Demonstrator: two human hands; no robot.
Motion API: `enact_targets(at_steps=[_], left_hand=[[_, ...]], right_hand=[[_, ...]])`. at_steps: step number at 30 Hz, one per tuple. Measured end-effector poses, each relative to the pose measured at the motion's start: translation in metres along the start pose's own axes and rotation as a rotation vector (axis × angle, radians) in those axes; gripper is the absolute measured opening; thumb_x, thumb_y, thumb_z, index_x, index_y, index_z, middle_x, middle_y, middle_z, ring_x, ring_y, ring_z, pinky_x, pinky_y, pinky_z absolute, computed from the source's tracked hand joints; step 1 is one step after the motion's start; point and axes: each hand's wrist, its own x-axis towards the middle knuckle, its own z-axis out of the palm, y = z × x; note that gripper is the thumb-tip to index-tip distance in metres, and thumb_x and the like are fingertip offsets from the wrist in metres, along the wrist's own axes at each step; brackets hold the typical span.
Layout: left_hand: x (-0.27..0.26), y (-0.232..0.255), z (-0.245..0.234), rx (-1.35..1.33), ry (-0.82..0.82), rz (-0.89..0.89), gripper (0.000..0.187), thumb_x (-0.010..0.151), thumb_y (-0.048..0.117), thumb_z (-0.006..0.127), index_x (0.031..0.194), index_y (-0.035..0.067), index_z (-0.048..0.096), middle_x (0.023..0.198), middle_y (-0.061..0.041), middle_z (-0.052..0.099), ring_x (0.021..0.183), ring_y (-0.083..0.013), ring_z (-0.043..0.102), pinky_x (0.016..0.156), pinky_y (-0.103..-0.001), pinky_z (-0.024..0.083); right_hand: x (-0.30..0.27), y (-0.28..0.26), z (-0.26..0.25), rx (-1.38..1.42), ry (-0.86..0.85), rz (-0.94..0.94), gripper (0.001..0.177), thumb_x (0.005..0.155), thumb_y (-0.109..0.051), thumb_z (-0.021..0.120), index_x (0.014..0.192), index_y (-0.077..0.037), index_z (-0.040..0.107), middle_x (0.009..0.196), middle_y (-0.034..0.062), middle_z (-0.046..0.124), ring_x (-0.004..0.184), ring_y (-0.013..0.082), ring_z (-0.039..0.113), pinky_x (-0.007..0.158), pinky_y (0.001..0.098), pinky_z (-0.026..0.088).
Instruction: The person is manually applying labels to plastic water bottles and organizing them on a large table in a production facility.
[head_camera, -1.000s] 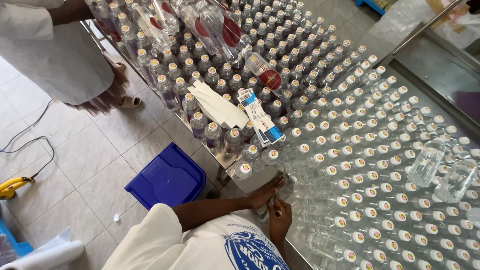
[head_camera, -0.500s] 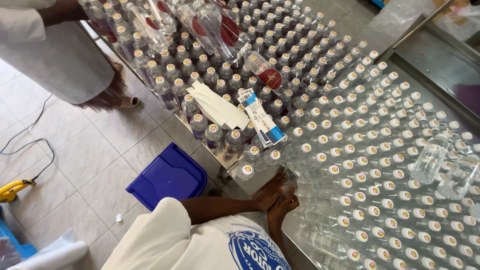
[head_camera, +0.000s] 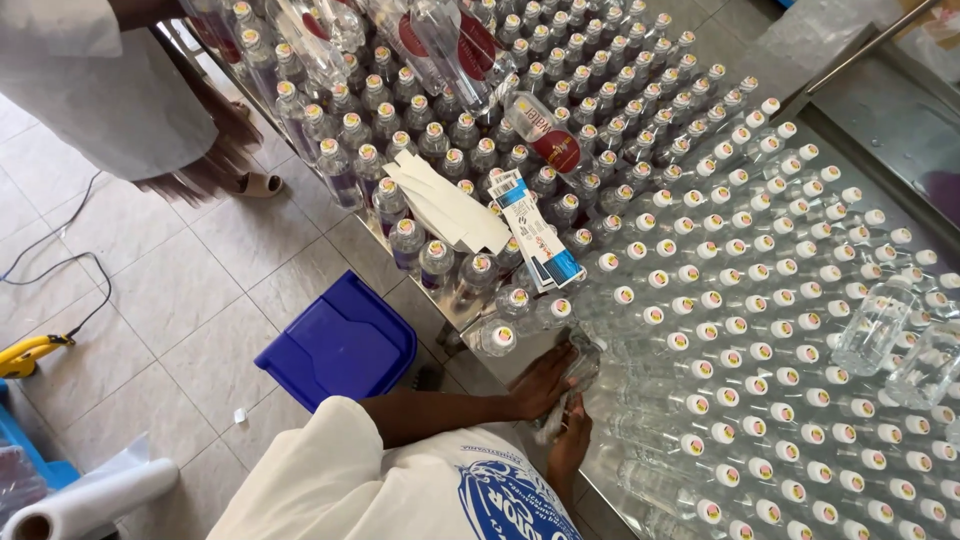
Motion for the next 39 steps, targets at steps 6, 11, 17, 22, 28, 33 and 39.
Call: enact_targets(at_steps=[6,11,17,22,28,33,39], left_hand=[[0.001,0.000,0.000,-0.080,0.016,0.011,0.060,0.118,0.035,0.035,0.170,0.005,0.032,0.177,-0.022,0.033,0.163,-0.0397,0.033,0.133,-0.051,0.027],[-0.003,-0.017,0.014,-0.253,0.015,0.007,0.060,0.120,0.038,0.033,0.173,0.009,0.028,0.181,-0.017,0.025,0.168,-0.0324,0.023,0.138,-0.045,0.019],[-0.007,-0.027,0.018,-0.333,-0.013,-0.006,0.060,0.120,0.036,0.035,0.175,0.012,0.025,0.183,-0.013,0.018,0.170,-0.0285,0.016,0.139,-0.044,0.014],[0.000,0.010,-0.011,-0.464,-0.069,-0.199,0.075,0.114,0.055,0.033,0.173,0.008,0.025,0.182,-0.017,0.016,0.170,-0.0300,0.015,0.139,-0.044,0.011],[-0.007,-0.075,0.022,-0.300,0.229,-0.165,0.054,0.098,-0.003,0.068,0.149,0.013,0.069,0.149,-0.017,0.070,0.139,-0.0355,0.065,0.114,-0.049,0.054],[-0.028,-0.039,-0.041,-0.257,0.003,-0.476,0.058,0.104,0.002,0.063,0.161,0.000,0.051,0.161,-0.025,0.053,0.152,-0.0392,0.050,0.128,-0.054,0.040],[-0.043,0.032,-0.092,0.027,-0.046,-0.163,0.066,0.101,-0.019,0.043,0.163,0.004,0.047,0.163,-0.021,0.045,0.155,-0.0408,0.044,0.126,-0.055,0.042]], right_hand=[[-0.015,0.002,-0.006,-0.251,-0.080,-0.322,0.068,0.098,-0.006,0.070,0.163,-0.022,0.058,0.111,0.0087,0.057,0.088,0.0216,0.064,0.077,0.0386,0.058],[0.003,-0.027,0.030,-0.036,0.010,-0.497,0.031,0.109,-0.033,0.061,0.123,-0.014,0.041,0.076,-0.0016,0.032,0.069,0.0104,0.039,0.065,0.0313,0.037],[-0.016,-0.091,0.053,0.234,0.133,0.127,0.059,0.105,-0.066,0.050,0.124,-0.010,0.047,0.115,0.0051,0.053,0.114,0.0177,0.062,0.095,0.0361,0.053],[0.044,-0.016,0.041,-0.358,0.044,-0.074,0.085,0.110,-0.057,0.035,0.178,-0.016,0.005,0.156,0.0315,0.028,0.135,0.0510,0.050,0.113,0.0532,0.046],[0.086,0.049,0.005,-0.226,0.246,-0.082,0.038,0.121,-0.021,0.050,0.157,-0.020,0.060,0.123,0.0094,0.064,0.112,0.0205,0.061,0.096,0.0449,0.053],[0.025,0.044,-0.026,0.282,0.166,0.094,0.045,0.112,-0.014,0.051,0.155,-0.003,0.042,0.114,0.0103,0.057,0.086,0.0201,0.065,0.069,0.0379,0.069],[0.010,0.064,-0.039,-0.189,0.275,0.051,0.060,0.102,-0.001,0.060,0.158,-0.011,0.042,0.116,0.0100,0.066,0.092,0.0160,0.065,0.072,0.0368,0.055]])
